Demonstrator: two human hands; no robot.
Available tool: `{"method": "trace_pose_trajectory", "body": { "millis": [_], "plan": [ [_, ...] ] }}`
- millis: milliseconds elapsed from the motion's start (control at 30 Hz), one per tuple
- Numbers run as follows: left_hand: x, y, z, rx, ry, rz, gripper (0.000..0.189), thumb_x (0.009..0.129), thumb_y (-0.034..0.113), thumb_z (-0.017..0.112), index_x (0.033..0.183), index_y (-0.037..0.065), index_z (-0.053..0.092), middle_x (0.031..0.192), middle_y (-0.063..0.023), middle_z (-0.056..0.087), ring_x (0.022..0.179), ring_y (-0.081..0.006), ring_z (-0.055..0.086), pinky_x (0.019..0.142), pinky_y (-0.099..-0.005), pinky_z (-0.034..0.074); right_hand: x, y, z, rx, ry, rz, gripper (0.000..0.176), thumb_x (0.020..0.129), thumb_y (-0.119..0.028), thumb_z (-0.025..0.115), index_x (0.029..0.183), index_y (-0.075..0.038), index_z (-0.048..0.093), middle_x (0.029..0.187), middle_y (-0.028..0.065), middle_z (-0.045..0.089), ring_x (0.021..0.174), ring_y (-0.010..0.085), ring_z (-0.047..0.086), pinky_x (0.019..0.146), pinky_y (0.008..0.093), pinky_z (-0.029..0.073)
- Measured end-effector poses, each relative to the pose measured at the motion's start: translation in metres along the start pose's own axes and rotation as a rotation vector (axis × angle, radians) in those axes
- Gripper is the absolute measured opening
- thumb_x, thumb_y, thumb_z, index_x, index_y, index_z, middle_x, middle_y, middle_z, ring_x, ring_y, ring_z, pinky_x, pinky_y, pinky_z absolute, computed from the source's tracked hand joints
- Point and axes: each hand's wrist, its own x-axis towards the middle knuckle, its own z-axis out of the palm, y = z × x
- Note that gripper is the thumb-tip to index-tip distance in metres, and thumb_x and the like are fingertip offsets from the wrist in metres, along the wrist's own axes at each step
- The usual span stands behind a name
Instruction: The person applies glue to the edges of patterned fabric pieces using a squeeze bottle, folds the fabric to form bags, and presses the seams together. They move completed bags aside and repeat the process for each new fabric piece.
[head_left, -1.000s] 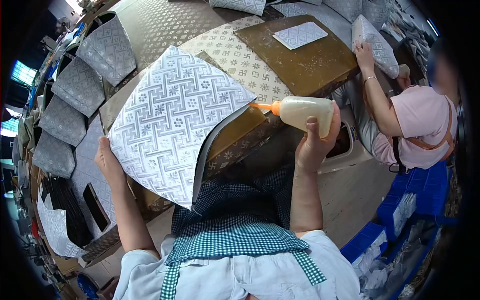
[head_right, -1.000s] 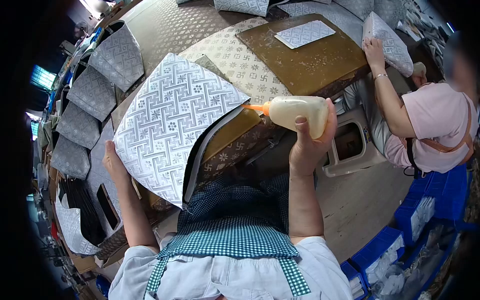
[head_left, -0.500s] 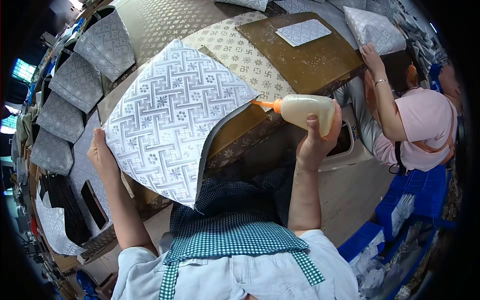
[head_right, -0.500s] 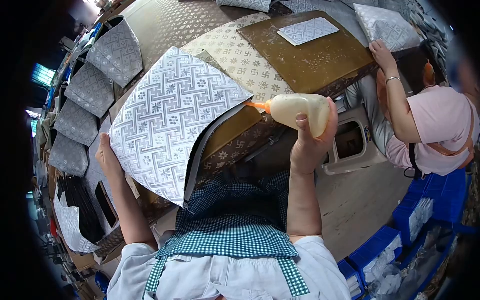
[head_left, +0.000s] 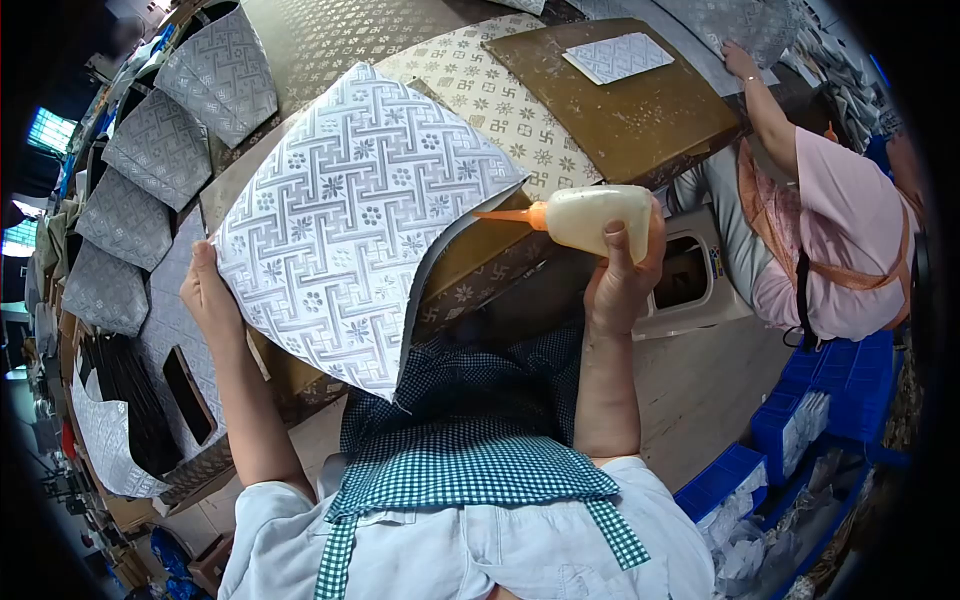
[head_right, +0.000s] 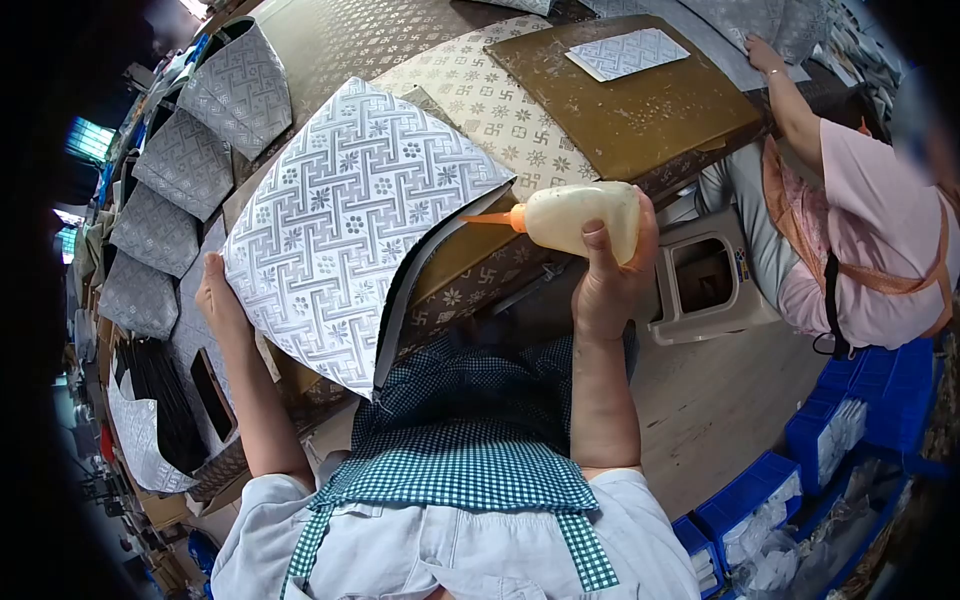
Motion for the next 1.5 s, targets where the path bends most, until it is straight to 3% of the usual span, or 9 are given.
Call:
{"method": "trace_pose_trajectory", "body": {
  "millis": [467, 567, 733, 833, 933, 1033, 1133, 1500],
  "plan": [
    [0.003, -0.014, -0.002, 0.033, 0.002, 0.001, 0.049, 0.102, 0.036, 0.046, 0.109, -0.009, 0.065, 0.093, -0.0088, 0.068, 0.08, -0.0105, 0.06, 0.071, -0.0238, 0.046, -0.01, 0.014, 0.005, 0.012, -0.106, 0.065, 0.059, 0.084, -0.015, 0.074, 0.134, -0.004, 0.046, 0.124, 0.0072, 0.054, 0.114, 0.0198, 0.054, 0.097, 0.0382, 0.048],
    [0.004, -0.017, -0.003, 0.034, -0.007, -0.01, 0.049, 0.102, 0.036, 0.045, 0.108, -0.008, 0.065, 0.094, -0.0089, 0.068, 0.08, -0.0106, 0.06, 0.072, -0.024, 0.047, -0.015, 0.011, 0.012, 0.045, -0.108, 0.12, 0.056, 0.084, -0.016, 0.074, 0.131, -0.003, 0.048, 0.123, 0.007, 0.054, 0.112, 0.0171, 0.053, 0.098, 0.0328, 0.043],
    [0.002, -0.021, -0.003, 0.009, -0.002, -0.012, 0.049, 0.102, 0.036, 0.044, 0.106, -0.008, 0.065, 0.094, -0.0091, 0.068, 0.08, -0.0108, 0.06, 0.072, -0.0241, 0.047, -0.021, 0.011, 0.014, 0.09, -0.154, 0.185, 0.057, 0.084, -0.015, 0.074, 0.132, -0.003, 0.047, 0.122, 0.0062, 0.055, 0.11, 0.0162, 0.054, 0.097, 0.0319, 0.045],
    [0.0, -0.018, 0.004, 0.007, 0.032, 0.019, 0.051, 0.101, 0.039, 0.044, 0.1, -0.007, 0.066, 0.087, -0.009, 0.068, 0.071, -0.0107, 0.062, 0.063, -0.0239, 0.047, -0.026, 0.013, 0.014, 0.122, -0.156, 0.214, 0.057, 0.083, -0.013, 0.074, 0.133, -0.003, 0.047, 0.122, 0.0061, 0.055, 0.111, 0.0159, 0.054, 0.098, 0.0323, 0.045],
    [0.002, -0.025, 0.001, -0.012, 0.036, 0.027, 0.051, 0.101, 0.039, 0.045, 0.099, -0.007, 0.066, 0.087, -0.0088, 0.068, 0.071, -0.0106, 0.061, 0.063, -0.024, 0.047, -0.031, 0.013, 0.014, 0.168, -0.166, 0.251, 0.057, 0.083, -0.011, 0.074, 0.133, -0.003, 0.047, 0.123, 0.0063, 0.055, 0.112, 0.0158, 0.054, 0.098, 0.033, 0.045],
    [0.0, -0.024, 0.002, -0.024, 0.068, -0.012, 0.05, 0.101, 0.039, 0.045, 0.098, -0.007, 0.065, 0.086, -0.0084, 0.067, 0.07, -0.0105, 0.061, 0.063, -0.0239, 0.046, -0.037, 0.016, 0.013, 0.184, -0.164, 0.275, 0.056, 0.084, -0.008, 0.073, 0.133, -0.003, 0.047, 0.123, 0.0064, 0.055, 0.112, 0.0158, 0.054, 0.098, 0.0332, 0.046],
    [-0.001, -0.023, 0.001, -0.05, 0.047, -0.038, 0.047, 0.102, 0.034, 0.046, 0.105, -0.009, 0.065, 0.092, -0.0087, 0.067, 0.078, -0.0107, 0.06, 0.071, -0.0244, 0.047, -0.041, 0.015, 0.012, 0.198, -0.167, 0.299, 0.055, 0.084, -0.006, 0.072, 0.133, -0.003, 0.047, 0.122, 0.0063, 0.056, 0.111, 0.0157, 0.055, 0.097, 0.0329, 0.047],
    [0.001, -0.027, -0.001, -0.06, 0.037, -0.035, 0.046, 0.102, 0.034, 0.045, 0.098, -0.007, 0.066, 0.088, -0.0067, 0.066, 0.074, -0.0094, 0.058, 0.067, -0.0242, 0.046, -0.064, 0.012, 0.011, 0.255, -0.18, 0.422, 0.055, 0.083, -0.003, 0.071, 0.133, -0.004, 0.048, 0.12, 0.0046, 0.058, 0.109, 0.0142, 0.057, 0.097, 0.0326, 0.047]
  ]
}}
